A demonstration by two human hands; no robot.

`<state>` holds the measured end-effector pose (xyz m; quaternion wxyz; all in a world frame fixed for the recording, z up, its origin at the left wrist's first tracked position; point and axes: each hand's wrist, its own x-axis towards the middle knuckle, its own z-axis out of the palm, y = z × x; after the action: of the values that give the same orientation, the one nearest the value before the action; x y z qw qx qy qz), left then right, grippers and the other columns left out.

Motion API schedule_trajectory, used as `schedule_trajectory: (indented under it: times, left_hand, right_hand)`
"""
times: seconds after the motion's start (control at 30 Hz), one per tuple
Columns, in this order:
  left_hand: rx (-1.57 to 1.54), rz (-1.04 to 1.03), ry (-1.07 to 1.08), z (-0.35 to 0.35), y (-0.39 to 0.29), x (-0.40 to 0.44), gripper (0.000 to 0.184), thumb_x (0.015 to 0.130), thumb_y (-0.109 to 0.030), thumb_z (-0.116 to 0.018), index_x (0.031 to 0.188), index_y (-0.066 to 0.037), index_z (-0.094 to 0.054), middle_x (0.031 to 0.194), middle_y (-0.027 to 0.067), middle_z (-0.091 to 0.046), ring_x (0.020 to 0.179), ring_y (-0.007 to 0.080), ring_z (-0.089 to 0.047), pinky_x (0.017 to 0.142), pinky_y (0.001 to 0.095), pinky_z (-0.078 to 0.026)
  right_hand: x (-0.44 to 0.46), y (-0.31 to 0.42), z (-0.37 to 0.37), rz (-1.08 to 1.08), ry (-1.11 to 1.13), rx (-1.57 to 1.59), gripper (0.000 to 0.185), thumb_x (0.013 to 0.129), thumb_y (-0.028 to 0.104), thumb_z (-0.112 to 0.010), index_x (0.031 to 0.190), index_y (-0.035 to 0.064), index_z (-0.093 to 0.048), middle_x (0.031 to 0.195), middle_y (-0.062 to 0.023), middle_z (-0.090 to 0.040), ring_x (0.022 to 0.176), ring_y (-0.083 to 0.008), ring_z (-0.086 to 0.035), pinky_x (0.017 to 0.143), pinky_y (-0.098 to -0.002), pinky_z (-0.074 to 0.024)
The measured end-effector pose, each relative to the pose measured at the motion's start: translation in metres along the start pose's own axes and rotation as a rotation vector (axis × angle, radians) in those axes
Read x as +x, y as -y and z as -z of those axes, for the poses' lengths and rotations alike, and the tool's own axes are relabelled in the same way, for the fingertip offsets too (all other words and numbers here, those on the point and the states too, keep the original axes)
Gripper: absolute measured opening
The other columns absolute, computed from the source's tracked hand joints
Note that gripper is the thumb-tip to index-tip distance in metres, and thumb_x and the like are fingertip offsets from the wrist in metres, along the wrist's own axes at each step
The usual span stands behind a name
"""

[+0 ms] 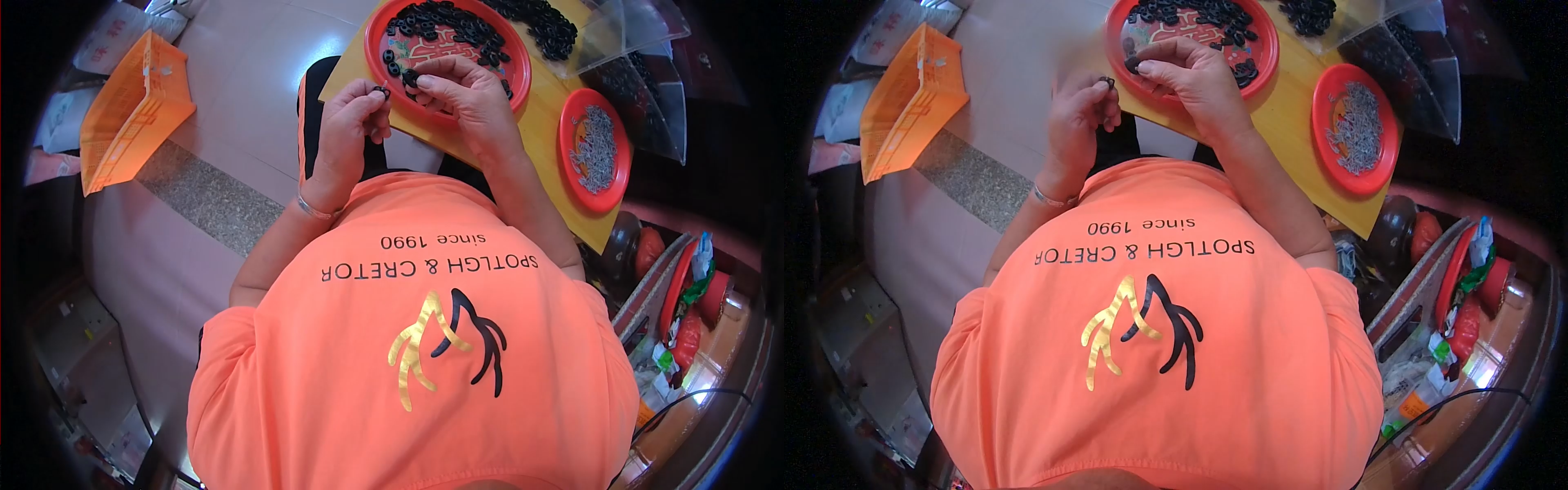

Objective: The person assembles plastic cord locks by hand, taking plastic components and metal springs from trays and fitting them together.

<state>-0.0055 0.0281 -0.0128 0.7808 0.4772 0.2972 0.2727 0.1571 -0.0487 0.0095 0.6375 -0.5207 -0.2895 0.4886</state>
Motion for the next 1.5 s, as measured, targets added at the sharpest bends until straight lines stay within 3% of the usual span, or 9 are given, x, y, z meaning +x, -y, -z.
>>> schedule_trajectory:
  times: [0.2,0.7,1.1,1.3,1.5]
  left_hand:
    - [0.044,0.000,0.042,-0.007,0.000,-0.002,0.020,0.087,-0.021,-0.048,0.078,-0.004,-0.052,0.064,0.0003,-0.044,0.056,0.0103,-0.043,0.053,0.0225,-0.034]
    - [0.104,0.015,0.073,-0.008,0.004,-0.002,0.019,0.087,-0.021,-0.049,0.078,-0.004,-0.052,0.063,-0.0005,-0.043,0.056,0.0092,-0.041,0.053,0.0217,-0.033]
    - [0.092,0.001,0.066,-0.010,0.010,-0.003,0.018,0.089,-0.019,-0.048,0.080,-0.004,-0.052,0.064,-0.0012,-0.043,0.056,0.0083,-0.041,0.052,0.0210,-0.032]
    - [0.013,0.058,0.071,-0.010,0.008,-0.003,0.016,0.089,-0.016,-0.046,0.081,-0.004,-0.052,0.065,-0.0006,-0.044,0.057,0.0087,-0.043,0.053,0.0211,-0.034]
    - [-0.142,0.130,0.070,-0.012,0.011,-0.001,0.019,0.090,-0.018,-0.046,0.083,-0.004,-0.056,0.071,0.0041,-0.056,0.062,0.0121,-0.052,0.058,0.0234,-0.041]
  right_hand:
    - [-0.002,0.003,-0.001,-0.014,-0.012,-0.037,0.016,0.083,0.003,-0.066,0.098,-0.0003,-0.066,0.088,-0.0051,-0.066,0.077,-0.0094,-0.062,0.070,-0.0211,-0.0510]
    - [-0.006,0.003,0.000,0.012,0.024,-0.152,0.014,0.082,0.005,-0.066,0.095,-0.0005,-0.068,0.087,-0.0022,-0.065,0.082,-0.0073,-0.060,0.073,-0.0213,-0.0490]
    - [-0.006,-0.008,0.000,0.059,0.101,-0.258,0.013,0.085,0.004,-0.064,0.097,-0.0002,-0.066,0.091,-0.0045,-0.067,0.084,-0.0088,-0.063,0.076,-0.0208,-0.0500]
    - [-0.013,-0.010,-0.003,0.100,0.108,-0.280,0.023,0.081,0.006,-0.069,0.102,-0.0005,-0.062,0.090,-0.0032,-0.066,0.081,-0.0073,-0.062,0.074,-0.0211,-0.0503]
    - [-0.018,-0.006,-0.007,0.143,0.077,-0.453,0.027,0.078,0.007,-0.071,0.103,0.0015,-0.061,0.087,-0.0016,-0.064,0.078,-0.0060,-0.061,0.074,-0.0209,-0.0499]
